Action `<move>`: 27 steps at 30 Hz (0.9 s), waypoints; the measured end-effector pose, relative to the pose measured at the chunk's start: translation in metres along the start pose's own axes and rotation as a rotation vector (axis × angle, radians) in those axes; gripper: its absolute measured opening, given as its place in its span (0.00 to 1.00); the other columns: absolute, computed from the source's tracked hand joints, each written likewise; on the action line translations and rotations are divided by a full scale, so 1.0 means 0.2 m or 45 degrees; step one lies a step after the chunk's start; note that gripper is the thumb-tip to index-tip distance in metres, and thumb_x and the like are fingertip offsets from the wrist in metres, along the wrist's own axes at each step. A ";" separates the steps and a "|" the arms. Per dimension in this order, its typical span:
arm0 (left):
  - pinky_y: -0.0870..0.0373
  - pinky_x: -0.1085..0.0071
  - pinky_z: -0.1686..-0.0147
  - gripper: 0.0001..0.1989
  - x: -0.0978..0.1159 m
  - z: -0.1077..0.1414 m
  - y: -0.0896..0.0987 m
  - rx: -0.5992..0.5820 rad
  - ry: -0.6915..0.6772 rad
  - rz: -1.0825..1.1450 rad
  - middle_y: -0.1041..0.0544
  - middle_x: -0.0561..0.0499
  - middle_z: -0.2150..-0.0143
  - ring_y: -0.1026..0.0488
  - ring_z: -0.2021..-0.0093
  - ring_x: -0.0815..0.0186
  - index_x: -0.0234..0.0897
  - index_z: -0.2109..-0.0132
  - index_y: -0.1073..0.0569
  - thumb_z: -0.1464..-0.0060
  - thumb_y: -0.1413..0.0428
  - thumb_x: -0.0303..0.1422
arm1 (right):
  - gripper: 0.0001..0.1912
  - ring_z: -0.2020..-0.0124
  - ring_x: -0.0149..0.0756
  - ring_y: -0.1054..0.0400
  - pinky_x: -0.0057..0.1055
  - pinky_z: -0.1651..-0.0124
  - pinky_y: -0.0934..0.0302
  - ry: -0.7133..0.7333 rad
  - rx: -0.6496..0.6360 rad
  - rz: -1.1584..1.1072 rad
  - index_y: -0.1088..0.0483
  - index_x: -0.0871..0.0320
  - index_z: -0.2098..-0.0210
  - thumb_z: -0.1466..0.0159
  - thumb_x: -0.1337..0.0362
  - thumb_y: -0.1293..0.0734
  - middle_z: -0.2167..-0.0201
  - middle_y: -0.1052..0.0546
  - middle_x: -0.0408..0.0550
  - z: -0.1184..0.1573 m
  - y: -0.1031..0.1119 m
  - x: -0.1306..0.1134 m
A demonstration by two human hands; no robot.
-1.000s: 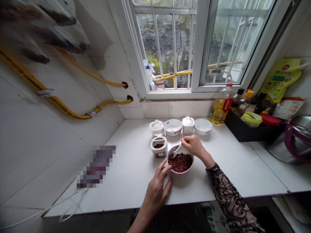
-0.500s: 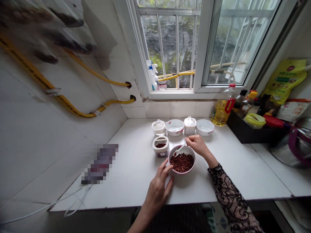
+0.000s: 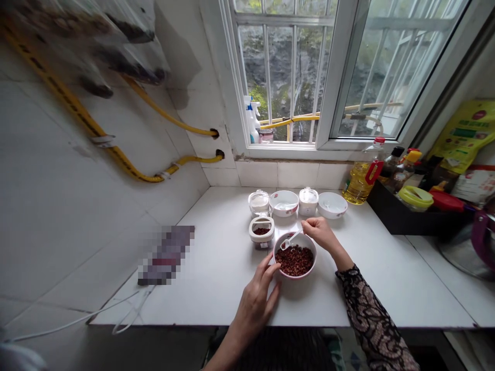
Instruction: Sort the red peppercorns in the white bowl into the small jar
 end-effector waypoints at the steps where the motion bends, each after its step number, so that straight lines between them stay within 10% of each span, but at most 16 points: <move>1: 0.27 0.60 0.45 0.24 0.00 0.00 0.00 0.001 0.000 -0.002 0.38 0.37 0.35 0.34 0.37 0.55 0.39 0.41 0.39 0.43 0.50 0.20 | 0.29 0.83 0.23 0.55 0.26 0.79 0.61 -0.007 -0.003 -0.006 0.40 0.58 0.86 0.47 0.39 0.35 0.88 0.45 0.37 0.00 0.00 0.00; 14: 0.26 0.62 0.46 0.24 0.00 0.00 0.00 0.016 -0.004 0.008 0.37 0.37 0.35 0.32 0.38 0.56 0.39 0.41 0.39 0.43 0.51 0.20 | 0.30 0.82 0.28 0.49 0.29 0.77 0.53 0.078 0.203 -0.101 0.40 0.56 0.86 0.45 0.37 0.36 0.88 0.41 0.40 -0.05 0.02 -0.07; 20: 0.27 0.61 0.46 0.24 0.00 0.00 0.00 0.010 -0.007 0.010 0.37 0.38 0.35 0.32 0.38 0.56 0.39 0.40 0.39 0.42 0.51 0.21 | 0.24 0.80 0.30 0.45 0.31 0.69 0.47 0.613 0.528 0.375 0.41 0.56 0.82 0.32 0.52 0.42 0.84 0.37 0.41 0.00 -0.06 -0.35; 27: 0.28 0.61 0.44 0.23 -0.01 0.00 -0.01 0.004 -0.009 0.021 0.39 0.37 0.34 0.35 0.36 0.56 0.38 0.40 0.39 0.41 0.52 0.21 | 0.19 0.76 0.31 0.41 0.34 0.55 0.46 1.196 0.436 0.979 0.39 0.56 0.79 0.31 0.65 0.42 0.82 0.31 0.42 0.12 -0.25 -0.49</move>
Point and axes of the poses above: each hand's wrist, its own z-axis away from the middle knuckle, its own y-axis out of the back of the hand, x = y × z, the point moved 6 cm from there along -z, towards the middle knuckle
